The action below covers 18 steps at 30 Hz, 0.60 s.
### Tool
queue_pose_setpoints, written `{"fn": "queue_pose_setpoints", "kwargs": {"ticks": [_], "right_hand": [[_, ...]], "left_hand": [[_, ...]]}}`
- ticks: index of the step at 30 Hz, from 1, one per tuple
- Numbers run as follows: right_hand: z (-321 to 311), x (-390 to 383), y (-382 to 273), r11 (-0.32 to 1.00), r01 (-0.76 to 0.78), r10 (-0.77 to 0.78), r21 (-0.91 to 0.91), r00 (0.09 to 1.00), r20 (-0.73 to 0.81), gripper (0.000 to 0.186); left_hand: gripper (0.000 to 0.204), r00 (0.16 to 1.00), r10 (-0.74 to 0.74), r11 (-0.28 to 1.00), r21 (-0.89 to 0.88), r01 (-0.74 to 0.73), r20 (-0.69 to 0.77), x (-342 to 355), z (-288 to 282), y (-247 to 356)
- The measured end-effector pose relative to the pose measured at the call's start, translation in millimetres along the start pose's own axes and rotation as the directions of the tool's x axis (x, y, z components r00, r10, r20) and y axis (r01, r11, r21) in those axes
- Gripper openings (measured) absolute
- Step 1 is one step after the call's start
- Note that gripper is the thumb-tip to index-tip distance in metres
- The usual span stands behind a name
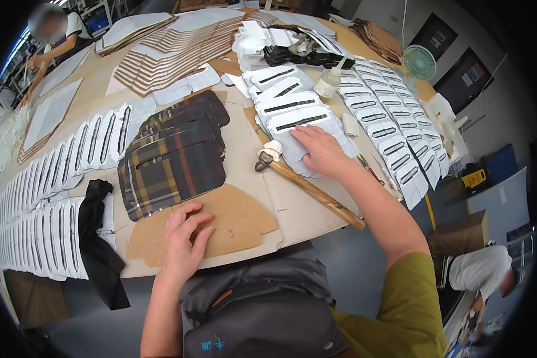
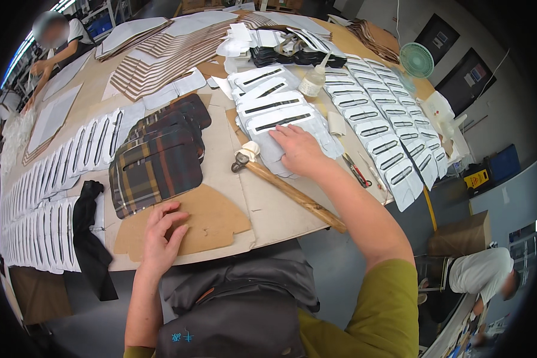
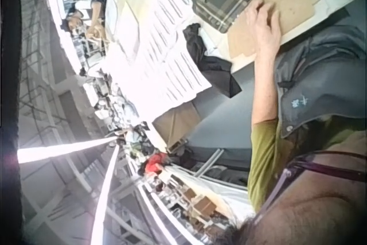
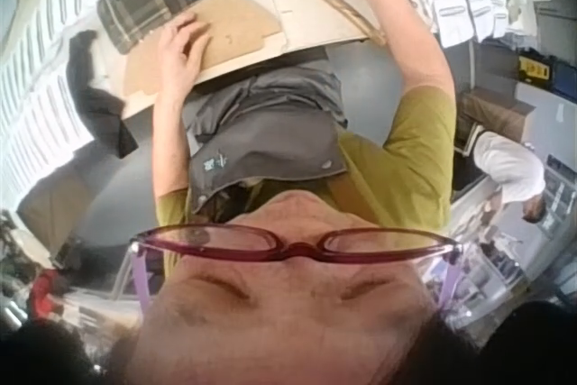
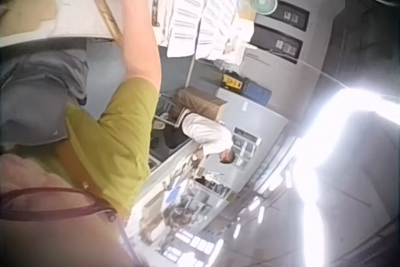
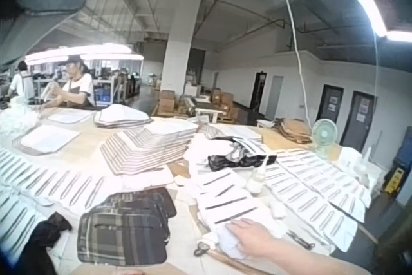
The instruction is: The recorder is assembling leather parts, applying adhesive and using a hammer to bond edges for a zipper opening.
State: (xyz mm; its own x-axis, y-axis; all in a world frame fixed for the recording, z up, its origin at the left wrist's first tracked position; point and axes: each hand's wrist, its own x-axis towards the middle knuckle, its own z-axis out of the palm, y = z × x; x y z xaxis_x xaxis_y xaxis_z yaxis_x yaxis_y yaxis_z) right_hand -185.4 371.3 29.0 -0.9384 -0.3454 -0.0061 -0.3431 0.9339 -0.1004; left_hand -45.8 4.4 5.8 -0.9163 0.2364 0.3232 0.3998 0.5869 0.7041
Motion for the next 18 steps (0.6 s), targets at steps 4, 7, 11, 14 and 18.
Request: {"fn": "queue_pose_setpoints", "kwargs": {"ticks": [4, 7, 11, 14, 18], "right_hand": [[22, 4, 51, 0.977, -0.046, 0.084, 0.210, 0.981, -0.175, 0.049], [-3, 1, 76, 0.444, -0.274, 0.667, 0.853, 0.737, -0.111, 0.031], [-74, -31, 4, 0.427, 0.331, 0.507, 0.841, 0.683, -0.526, 0.033], [-98, -58, -74, 0.536, 0.329, 0.331, 0.778, 0.766, -0.551, 0.032], [-61, -80, -166, 0.685, 0.521, -0.440, 0.509, 0.853, -0.280, 0.040]], "left_hand": [[0.023, 0.998, -0.070, 0.992, -0.109, 0.069, -0.002, 2, 3, -2], [0.020, 0.997, -0.081, 0.984, -0.160, 0.079, -0.002, 0, 1, -2], [0.015, 0.986, -0.164, 0.945, -0.289, 0.155, -0.008, -4, -3, 1], [0.025, 0.987, -0.155, 0.898, -0.422, 0.125, -0.039, -10, -7, -13], [0.051, 0.910, -0.232, -0.217, -0.930, 0.296, 0.344, 0, -12, 6]]}}
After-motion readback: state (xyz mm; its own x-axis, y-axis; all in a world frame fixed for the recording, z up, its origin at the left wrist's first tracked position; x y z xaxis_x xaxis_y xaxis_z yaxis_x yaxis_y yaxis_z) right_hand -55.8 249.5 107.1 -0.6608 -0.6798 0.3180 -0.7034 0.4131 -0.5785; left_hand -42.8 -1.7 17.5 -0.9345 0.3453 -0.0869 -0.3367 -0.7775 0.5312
